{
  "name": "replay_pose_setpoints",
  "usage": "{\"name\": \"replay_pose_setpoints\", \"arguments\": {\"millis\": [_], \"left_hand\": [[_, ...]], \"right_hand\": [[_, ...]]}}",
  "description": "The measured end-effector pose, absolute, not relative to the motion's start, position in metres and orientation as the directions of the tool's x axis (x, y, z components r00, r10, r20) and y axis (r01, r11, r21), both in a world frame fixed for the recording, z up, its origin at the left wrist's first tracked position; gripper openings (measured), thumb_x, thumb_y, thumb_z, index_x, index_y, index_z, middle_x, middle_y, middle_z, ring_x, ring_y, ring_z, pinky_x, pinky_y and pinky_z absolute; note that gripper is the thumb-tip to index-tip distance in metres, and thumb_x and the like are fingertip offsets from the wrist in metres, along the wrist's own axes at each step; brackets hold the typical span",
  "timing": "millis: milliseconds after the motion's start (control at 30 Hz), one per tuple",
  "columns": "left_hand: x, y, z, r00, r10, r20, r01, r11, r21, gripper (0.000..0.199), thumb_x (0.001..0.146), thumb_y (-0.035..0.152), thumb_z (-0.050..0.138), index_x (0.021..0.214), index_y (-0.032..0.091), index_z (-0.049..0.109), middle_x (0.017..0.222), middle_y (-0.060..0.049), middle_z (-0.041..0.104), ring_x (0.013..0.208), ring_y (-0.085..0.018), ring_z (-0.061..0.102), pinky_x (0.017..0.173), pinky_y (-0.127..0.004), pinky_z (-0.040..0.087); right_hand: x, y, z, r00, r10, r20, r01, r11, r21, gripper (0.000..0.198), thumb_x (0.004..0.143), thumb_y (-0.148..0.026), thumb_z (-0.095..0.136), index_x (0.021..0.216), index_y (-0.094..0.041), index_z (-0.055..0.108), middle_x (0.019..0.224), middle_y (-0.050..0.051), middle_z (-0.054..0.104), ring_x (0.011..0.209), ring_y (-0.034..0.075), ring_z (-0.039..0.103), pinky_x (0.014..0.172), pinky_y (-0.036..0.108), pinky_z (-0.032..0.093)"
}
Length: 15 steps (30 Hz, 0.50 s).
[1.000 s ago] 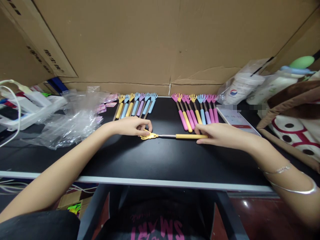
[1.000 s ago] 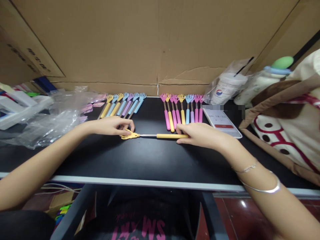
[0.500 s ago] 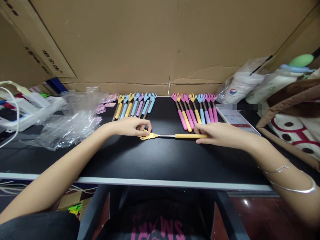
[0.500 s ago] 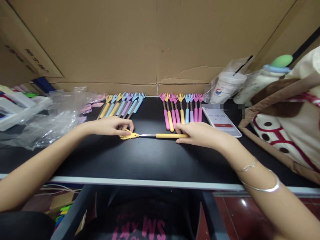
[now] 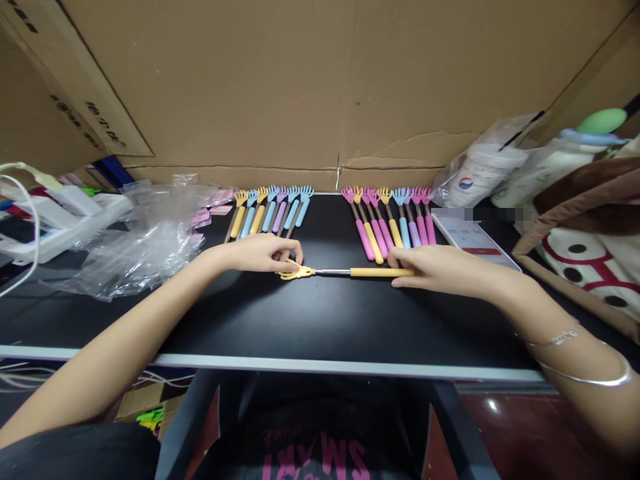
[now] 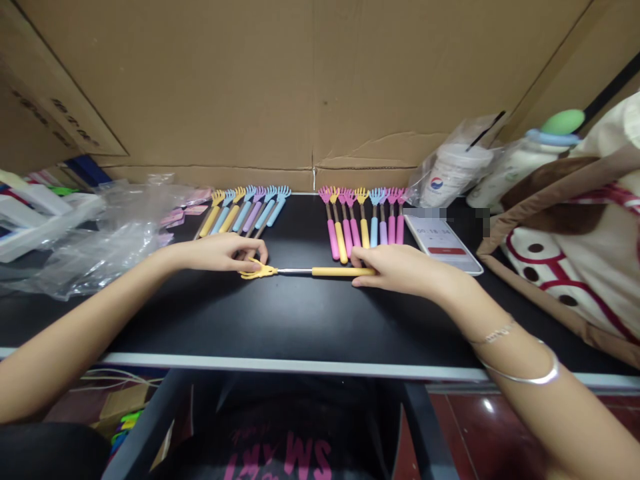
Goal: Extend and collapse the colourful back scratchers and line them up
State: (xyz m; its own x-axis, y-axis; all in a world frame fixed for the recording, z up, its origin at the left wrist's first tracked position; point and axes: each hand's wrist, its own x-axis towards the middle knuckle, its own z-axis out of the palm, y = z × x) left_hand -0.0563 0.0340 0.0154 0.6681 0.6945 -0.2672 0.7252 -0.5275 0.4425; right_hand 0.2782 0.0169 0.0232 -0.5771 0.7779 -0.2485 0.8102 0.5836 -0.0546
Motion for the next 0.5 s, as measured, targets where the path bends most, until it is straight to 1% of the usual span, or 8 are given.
{"name": "replay_pose_setpoints", "arguments": {"millis": [500], "left_hand": [[-0.0558,0.0331,0.0158,0.660,0.700,-0.271,0.732,-0.519,0.442,0.026,0.083,0.044,0.051,0.095,0.022,0.059,0.069,0.003,0.054,0.060,-0.010,0.047,0.054,-0.020,0.028]], "right_hand": [[0.2791,0.0180,0.0215,-0.595,0.770,-0.231,0.799,0.597,-0.066,0.030,0.082,-0.053,0.046,0.083,-0.024,0.046,0.074,-0.001,0.058,0.058,0.013,0.049,0.054,0.024,0.025]]}}
